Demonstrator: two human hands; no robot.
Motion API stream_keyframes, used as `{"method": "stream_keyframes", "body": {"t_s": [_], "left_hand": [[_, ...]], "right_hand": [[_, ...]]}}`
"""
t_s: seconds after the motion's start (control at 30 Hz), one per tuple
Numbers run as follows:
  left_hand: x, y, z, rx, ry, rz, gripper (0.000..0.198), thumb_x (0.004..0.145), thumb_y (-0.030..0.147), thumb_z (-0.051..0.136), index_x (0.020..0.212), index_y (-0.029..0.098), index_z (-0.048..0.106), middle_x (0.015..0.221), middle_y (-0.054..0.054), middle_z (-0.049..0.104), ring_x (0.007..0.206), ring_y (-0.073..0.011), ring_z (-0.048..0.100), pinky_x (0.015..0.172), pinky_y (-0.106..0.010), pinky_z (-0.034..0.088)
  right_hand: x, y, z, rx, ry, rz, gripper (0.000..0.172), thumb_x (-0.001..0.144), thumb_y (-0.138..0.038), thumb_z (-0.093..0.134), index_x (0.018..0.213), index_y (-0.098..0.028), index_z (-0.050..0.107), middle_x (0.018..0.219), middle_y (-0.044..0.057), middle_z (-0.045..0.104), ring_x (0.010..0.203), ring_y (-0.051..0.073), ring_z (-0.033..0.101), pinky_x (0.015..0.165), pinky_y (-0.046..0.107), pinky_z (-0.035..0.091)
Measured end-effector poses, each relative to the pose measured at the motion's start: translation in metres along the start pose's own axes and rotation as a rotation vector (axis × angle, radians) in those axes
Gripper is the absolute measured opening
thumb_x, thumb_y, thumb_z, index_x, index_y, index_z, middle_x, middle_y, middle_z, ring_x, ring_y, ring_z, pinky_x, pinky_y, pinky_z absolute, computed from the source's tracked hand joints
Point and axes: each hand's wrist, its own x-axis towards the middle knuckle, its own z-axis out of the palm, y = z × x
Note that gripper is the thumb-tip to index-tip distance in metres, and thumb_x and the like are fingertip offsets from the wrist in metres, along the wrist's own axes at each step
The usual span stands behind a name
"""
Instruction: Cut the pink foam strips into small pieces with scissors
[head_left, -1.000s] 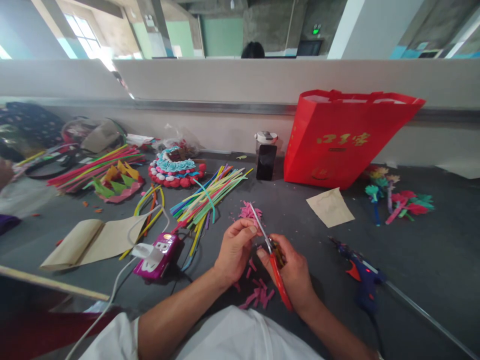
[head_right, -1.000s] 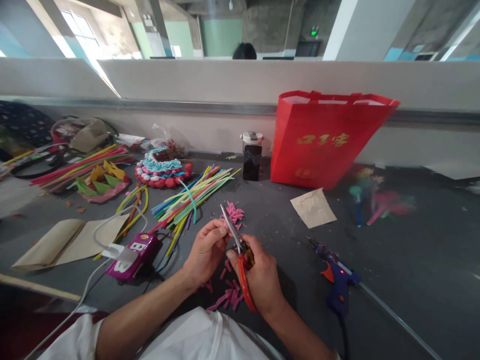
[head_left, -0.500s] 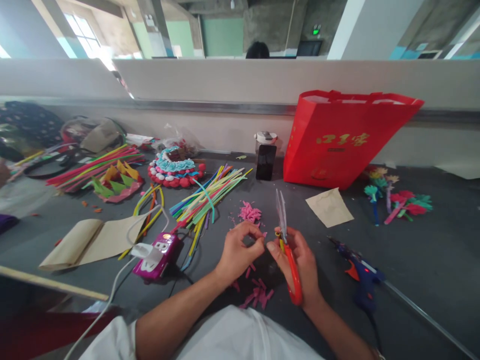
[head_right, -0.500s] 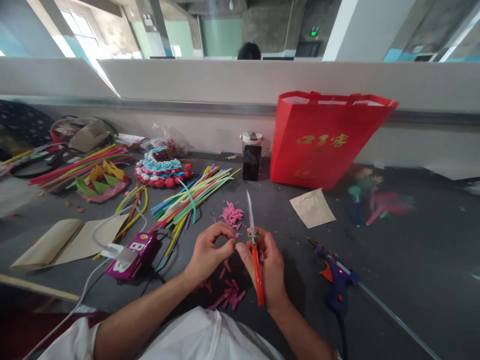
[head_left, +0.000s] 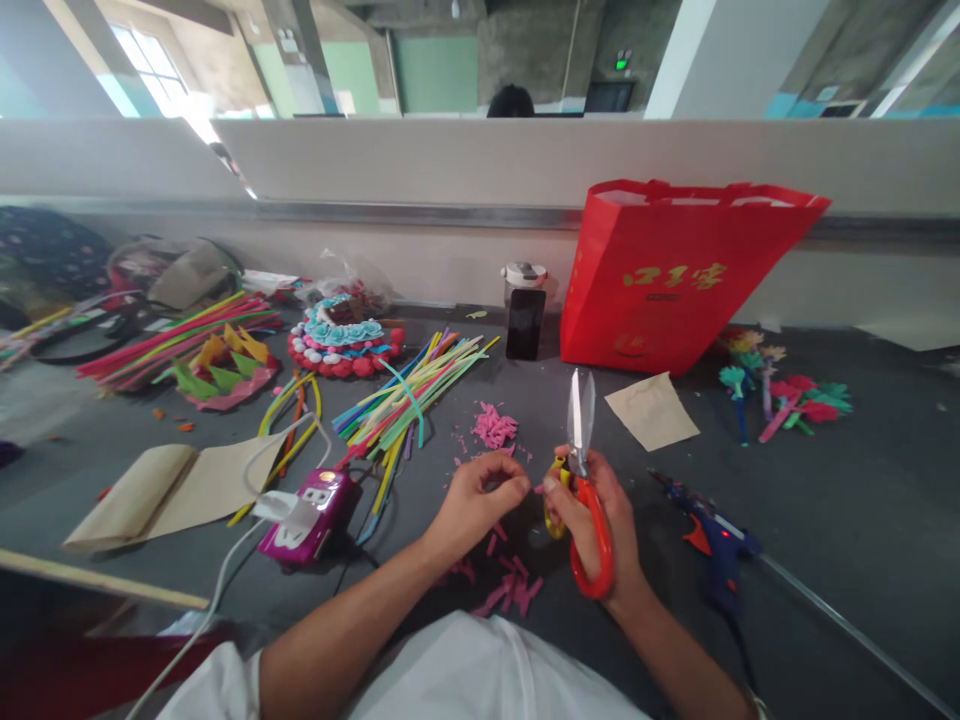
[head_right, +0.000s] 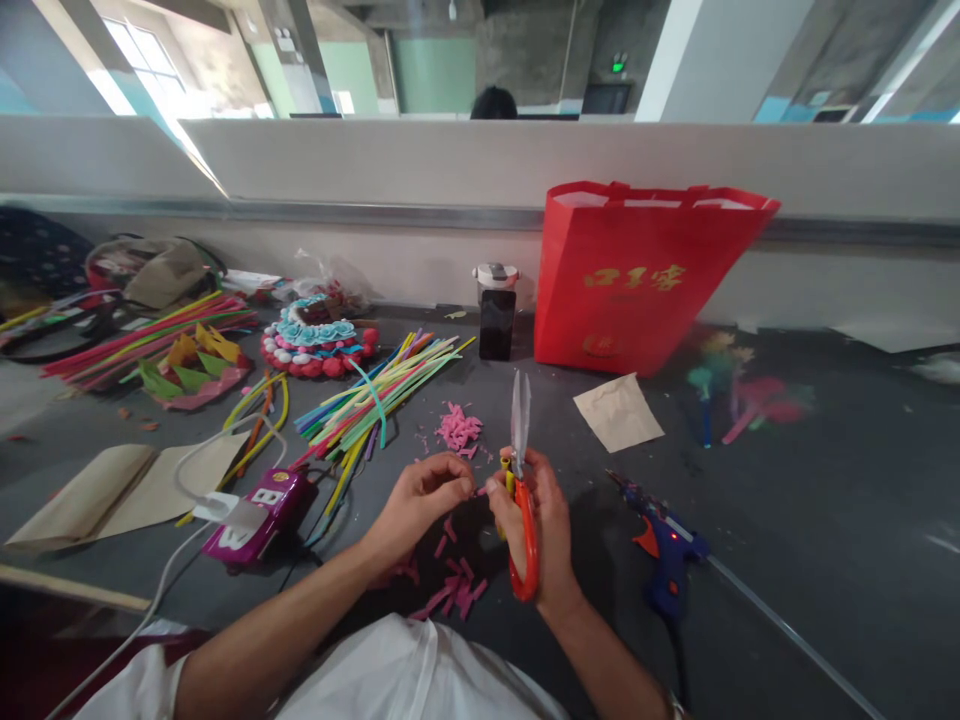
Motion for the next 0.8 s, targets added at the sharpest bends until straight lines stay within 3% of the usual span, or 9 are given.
{"method": "stream_keyframes", "body": {"t_s": [0.13, 0.4, 0.5, 0.63, 0.8], "left_hand": [[0.004, -0.001, -0.002, -0.301, -0.1, -0.189, 0.014, 0.076, 0.024, 0.058, 0.068, 0.014, 0.064, 0.063, -0.001, 0.059, 0.063, -0.0124, 0.052, 0.066, -0.025, 0.04], [0.002, -0.004, -0.001, -0.422, -0.153, -0.273, 0.004, 0.066, 0.015, 0.062, 0.063, 0.014, 0.066, 0.061, 0.0, 0.059, 0.057, -0.0095, 0.048, 0.06, -0.023, 0.036], [0.003, -0.005, -0.001, -0.517, -0.12, -0.296, 0.002, 0.065, 0.015, 0.065, 0.064, 0.014, 0.066, 0.062, -0.001, 0.059, 0.058, -0.0096, 0.049, 0.06, -0.023, 0.036], [0.005, -0.001, -0.003, -0.711, 0.014, -0.261, 0.008, 0.068, 0.02, 0.069, 0.067, 0.015, 0.063, 0.066, -0.001, 0.059, 0.062, -0.0103, 0.052, 0.065, -0.024, 0.039], [0.006, 0.003, -0.004, -0.828, 0.121, -0.2, 0.013, 0.075, 0.027, 0.068, 0.074, 0.016, 0.061, 0.069, 0.001, 0.058, 0.064, -0.0107, 0.053, 0.066, -0.025, 0.043]], "right_hand": [[0.0, 0.001, 0.0, 0.061, -0.044, -0.014, 0.041, 0.078, -0.036, 0.068, 0.112, -0.022, 0.05, 0.079, -0.002, 0.061, 0.056, 0.01, 0.056, 0.05, 0.02, 0.049], [-0.003, 0.003, 0.004, 0.046, -0.125, -0.051, 0.04, 0.078, -0.029, 0.065, 0.113, -0.021, 0.048, 0.082, -0.001, 0.063, 0.063, 0.012, 0.06, 0.052, 0.02, 0.049], [-0.002, 0.005, 0.003, -0.052, -0.076, -0.105, 0.039, 0.079, -0.03, 0.062, 0.114, -0.021, 0.048, 0.084, 0.0, 0.064, 0.066, 0.013, 0.062, 0.057, 0.022, 0.051], [0.0, 0.01, -0.002, -0.345, 0.075, -0.226, 0.03, 0.082, -0.029, 0.058, 0.111, -0.022, 0.052, 0.093, 0.002, 0.065, 0.077, 0.015, 0.064, 0.069, 0.025, 0.052], [0.001, 0.018, -0.003, -0.576, 0.002, -0.371, 0.034, 0.081, -0.024, 0.055, 0.115, -0.022, 0.051, 0.102, 0.005, 0.064, 0.086, 0.017, 0.063, 0.075, 0.029, 0.051]]}}
